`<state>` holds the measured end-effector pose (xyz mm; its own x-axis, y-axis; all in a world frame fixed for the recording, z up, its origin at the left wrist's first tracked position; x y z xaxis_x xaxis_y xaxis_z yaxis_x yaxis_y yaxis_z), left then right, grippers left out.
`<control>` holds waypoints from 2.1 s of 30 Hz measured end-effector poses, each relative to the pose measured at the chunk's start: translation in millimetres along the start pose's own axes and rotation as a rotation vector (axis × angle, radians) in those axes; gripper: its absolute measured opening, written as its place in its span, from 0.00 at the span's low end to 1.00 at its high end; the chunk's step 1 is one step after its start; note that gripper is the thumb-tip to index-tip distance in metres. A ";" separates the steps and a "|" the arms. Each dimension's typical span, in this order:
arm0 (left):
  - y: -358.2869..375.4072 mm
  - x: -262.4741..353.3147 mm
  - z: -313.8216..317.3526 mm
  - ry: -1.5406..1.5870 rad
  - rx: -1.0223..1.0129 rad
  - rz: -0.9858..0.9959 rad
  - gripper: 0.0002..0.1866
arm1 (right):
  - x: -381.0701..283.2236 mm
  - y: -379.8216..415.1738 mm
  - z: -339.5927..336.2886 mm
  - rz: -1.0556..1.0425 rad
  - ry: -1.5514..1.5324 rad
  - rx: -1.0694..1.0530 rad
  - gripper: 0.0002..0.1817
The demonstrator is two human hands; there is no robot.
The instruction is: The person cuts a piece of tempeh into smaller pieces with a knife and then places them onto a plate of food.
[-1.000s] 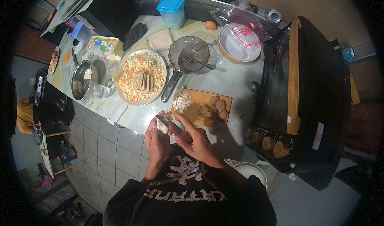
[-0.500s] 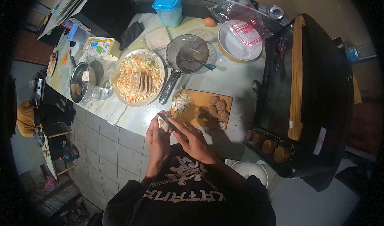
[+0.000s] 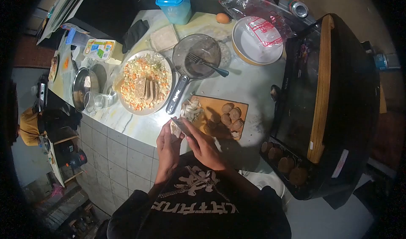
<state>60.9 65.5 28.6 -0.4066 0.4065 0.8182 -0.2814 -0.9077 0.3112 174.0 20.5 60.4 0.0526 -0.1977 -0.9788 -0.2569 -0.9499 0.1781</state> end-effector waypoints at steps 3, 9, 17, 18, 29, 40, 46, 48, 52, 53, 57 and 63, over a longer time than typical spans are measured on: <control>-2.4 -0.3 2.8 -0.025 -0.007 -0.011 0.22 | -0.4 -1.1 4.3 -0.091 0.088 -0.065 0.26; -4.2 -4.7 -0.6 -0.050 0.016 -0.017 0.22 | 9.5 -5.2 4.0 0.007 0.084 -0.065 0.25; -9.3 3.4 -17.0 -0.141 0.107 0.044 0.23 | 29.6 -7.1 2.6 0.029 0.100 0.012 0.25; -10.1 5.9 -21.4 -0.167 0.137 0.065 0.23 | 33.4 -6.2 3.5 0.029 0.100 0.012 0.25; -7.4 6.7 -13.7 -0.085 0.038 0.042 0.24 | 36.8 -0.5 -0.2 -0.031 0.121 0.039 0.23; 7.3 31.8 11.5 -0.010 -0.174 0.120 0.25 | -21.5 17.4 -7.9 -0.249 -0.008 -0.050 0.20; 15.3 51.1 20.9 0.029 -0.292 0.228 0.25 | -44.6 24.8 -23.9 -0.198 0.074 -0.030 0.18; 16.0 55.3 19.9 -0.012 -0.245 0.248 0.27 | -59.2 27.1 -22.6 -0.273 0.091 -0.058 0.18; 20.4 60.1 19.0 0.021 -0.340 0.303 0.23 | -62.8 33.2 -19.0 -0.267 0.058 -0.134 0.19; 21.4 60.9 19.2 0.019 -0.343 0.312 0.22 | -56.4 33.6 -16.9 -0.159 -0.012 -0.183 0.20; 25.2 64.5 19.2 -0.011 -0.342 0.335 0.20 | -50.0 42.2 -10.0 -0.080 -0.113 -0.263 0.21; 30.2 65.3 16.1 -0.086 -0.332 0.353 0.19 | -49.2 49.4 0.7 -0.007 -0.215 -0.311 0.21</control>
<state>39.9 62.9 99.1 -0.4578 0.0573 0.8872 -0.4071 -0.9007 -0.1518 158.1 -16.5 117.3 -0.1587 -0.1668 -0.9731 0.0497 -0.9857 0.1608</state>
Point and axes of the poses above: each hand's wrist, its own y-axis away from the middle knuckle, its own z-axis out of the palm, x = y × z, the point moved 8 cm from there along -y, towards the middle knuckle, and after that the axes turned 8 degrees about z, right-handed, at the moved point
